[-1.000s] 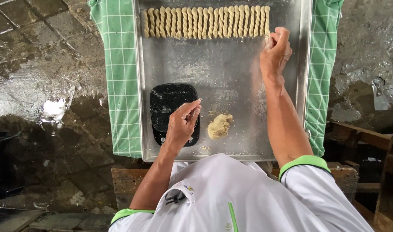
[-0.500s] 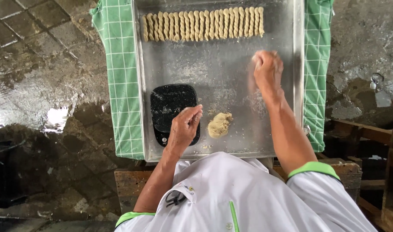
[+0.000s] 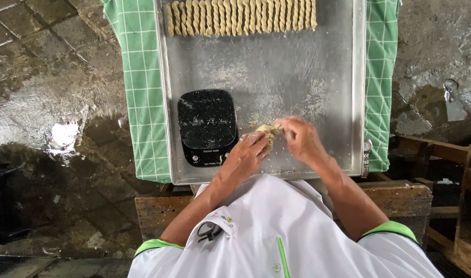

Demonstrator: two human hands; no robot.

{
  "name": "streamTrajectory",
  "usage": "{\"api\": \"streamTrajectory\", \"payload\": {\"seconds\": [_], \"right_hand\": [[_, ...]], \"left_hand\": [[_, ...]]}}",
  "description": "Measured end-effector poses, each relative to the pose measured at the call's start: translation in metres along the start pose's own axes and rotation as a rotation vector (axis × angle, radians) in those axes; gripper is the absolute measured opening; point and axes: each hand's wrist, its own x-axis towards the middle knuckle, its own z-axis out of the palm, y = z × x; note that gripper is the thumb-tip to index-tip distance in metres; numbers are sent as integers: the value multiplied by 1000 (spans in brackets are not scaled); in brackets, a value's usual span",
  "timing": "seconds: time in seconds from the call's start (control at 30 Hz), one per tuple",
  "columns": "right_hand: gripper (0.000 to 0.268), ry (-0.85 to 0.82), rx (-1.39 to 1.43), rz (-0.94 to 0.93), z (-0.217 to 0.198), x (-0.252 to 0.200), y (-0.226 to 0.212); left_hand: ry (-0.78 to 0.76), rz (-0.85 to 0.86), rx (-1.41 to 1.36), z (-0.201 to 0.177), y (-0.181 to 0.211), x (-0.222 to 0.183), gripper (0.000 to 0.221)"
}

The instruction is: Shaping small portions of dough into long thin strips and arranging them on a baking tray.

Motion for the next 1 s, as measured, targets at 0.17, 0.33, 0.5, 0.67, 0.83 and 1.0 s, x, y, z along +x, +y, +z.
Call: {"api": "streamTrajectory", "payload": {"seconds": [0.17, 0.33, 0.5, 0.67, 0.83, 1.0], "right_hand": [[20, 248, -290, 20, -23, 74, 54], [48, 308, -582, 16, -38, 152, 110], [53, 204, -586, 131, -36, 171, 115], [33, 249, -514, 99, -38, 171, 109], [42, 234, -495, 121, -42, 172, 110], [48, 149, -602, 111, -41, 179, 117]], "left_hand": [[-21, -17, 39, 1, 2, -2, 40], [56, 140, 36, -10, 2, 0, 31], [57, 120, 54, -6, 1, -5, 38], [31, 139, 59, -11, 0, -2, 32], [36, 139, 54, -14, 3, -2, 29], [43, 155, 59, -15, 5, -1, 31]]}}
